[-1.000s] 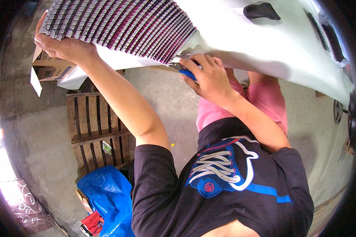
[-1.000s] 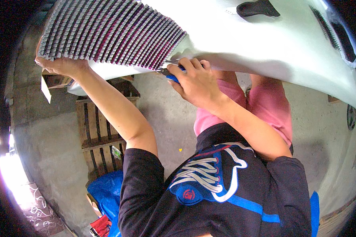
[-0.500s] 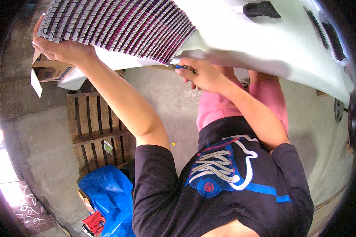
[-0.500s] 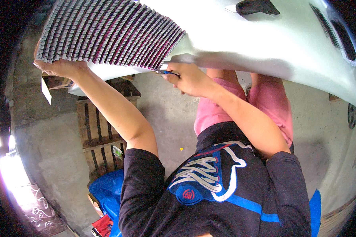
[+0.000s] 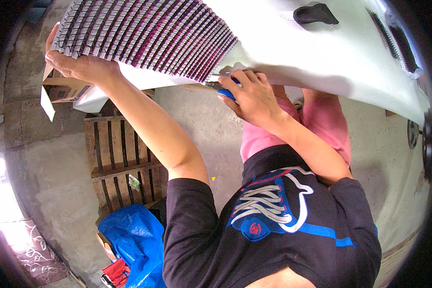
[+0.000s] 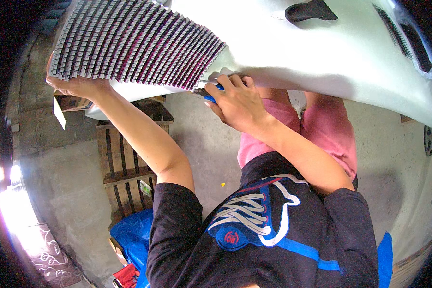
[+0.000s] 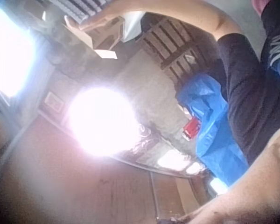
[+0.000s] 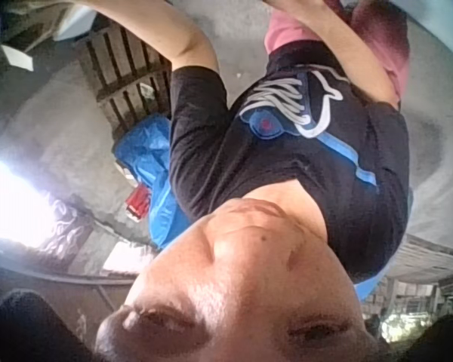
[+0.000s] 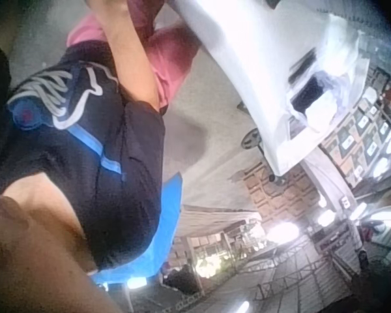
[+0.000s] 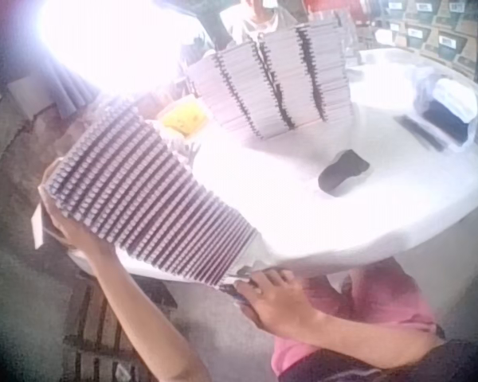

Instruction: The person uses pliers to trim the metal spiral bindings on stacks of notebooks, arranges the notebooks into piles, and places the notebooks inside a cardboard box.

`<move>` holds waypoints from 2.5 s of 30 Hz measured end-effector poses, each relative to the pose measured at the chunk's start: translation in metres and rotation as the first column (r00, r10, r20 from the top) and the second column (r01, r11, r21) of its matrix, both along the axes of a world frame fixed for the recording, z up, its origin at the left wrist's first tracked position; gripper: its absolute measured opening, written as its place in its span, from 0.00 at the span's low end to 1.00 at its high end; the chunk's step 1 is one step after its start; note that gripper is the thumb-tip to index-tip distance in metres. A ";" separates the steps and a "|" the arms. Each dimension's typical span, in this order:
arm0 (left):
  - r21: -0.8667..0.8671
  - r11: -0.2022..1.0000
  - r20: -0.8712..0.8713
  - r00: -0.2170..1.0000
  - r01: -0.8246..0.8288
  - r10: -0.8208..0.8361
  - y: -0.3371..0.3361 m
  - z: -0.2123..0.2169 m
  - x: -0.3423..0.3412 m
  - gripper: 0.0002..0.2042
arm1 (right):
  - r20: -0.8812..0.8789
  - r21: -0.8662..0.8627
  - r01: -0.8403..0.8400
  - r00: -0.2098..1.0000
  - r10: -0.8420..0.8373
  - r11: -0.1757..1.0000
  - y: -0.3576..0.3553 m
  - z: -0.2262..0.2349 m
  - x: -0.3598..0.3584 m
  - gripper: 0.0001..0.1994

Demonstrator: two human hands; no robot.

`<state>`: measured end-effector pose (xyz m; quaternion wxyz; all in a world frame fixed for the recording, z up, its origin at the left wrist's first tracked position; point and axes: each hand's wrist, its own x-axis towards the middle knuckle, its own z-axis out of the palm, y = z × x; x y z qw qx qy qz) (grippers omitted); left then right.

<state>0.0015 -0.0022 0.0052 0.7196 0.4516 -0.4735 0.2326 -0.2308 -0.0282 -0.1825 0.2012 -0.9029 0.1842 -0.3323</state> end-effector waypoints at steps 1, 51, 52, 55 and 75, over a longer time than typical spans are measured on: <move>0.006 1.000 -0.002 1.000 0.004 -0.004 0.000 -0.001 0.001 0.28 | 0.013 -0.008 -0.003 1.000 0.003 1.000 0.000 -0.001 0.001 0.14; 0.017 0.358 -0.939 0.137 0.934 -0.314 0.011 -0.117 0.056 0.18 | -0.160 -0.250 0.559 0.782 -0.603 0.791 -0.142 0.064 -0.093 0.27; 0.000 0.360 -0.936 0.127 0.933 -0.327 0.004 -0.120 0.062 0.18 | -0.126 -0.225 0.540 0.809 -0.574 0.811 -0.139 0.067 -0.081 0.25; -0.022 0.376 -0.935 0.113 0.926 -0.335 -0.002 -0.123 0.078 0.18 | 0.114 0.039 0.332 0.935 -0.335 0.942 -0.134 0.064 -0.046 0.20; -0.246 0.312 -0.969 -0.221 0.918 -0.115 0.010 -0.117 0.078 0.18 | 0.152 0.749 -0.317 0.937 -0.316 -0.582 -0.024 0.126 0.067 0.38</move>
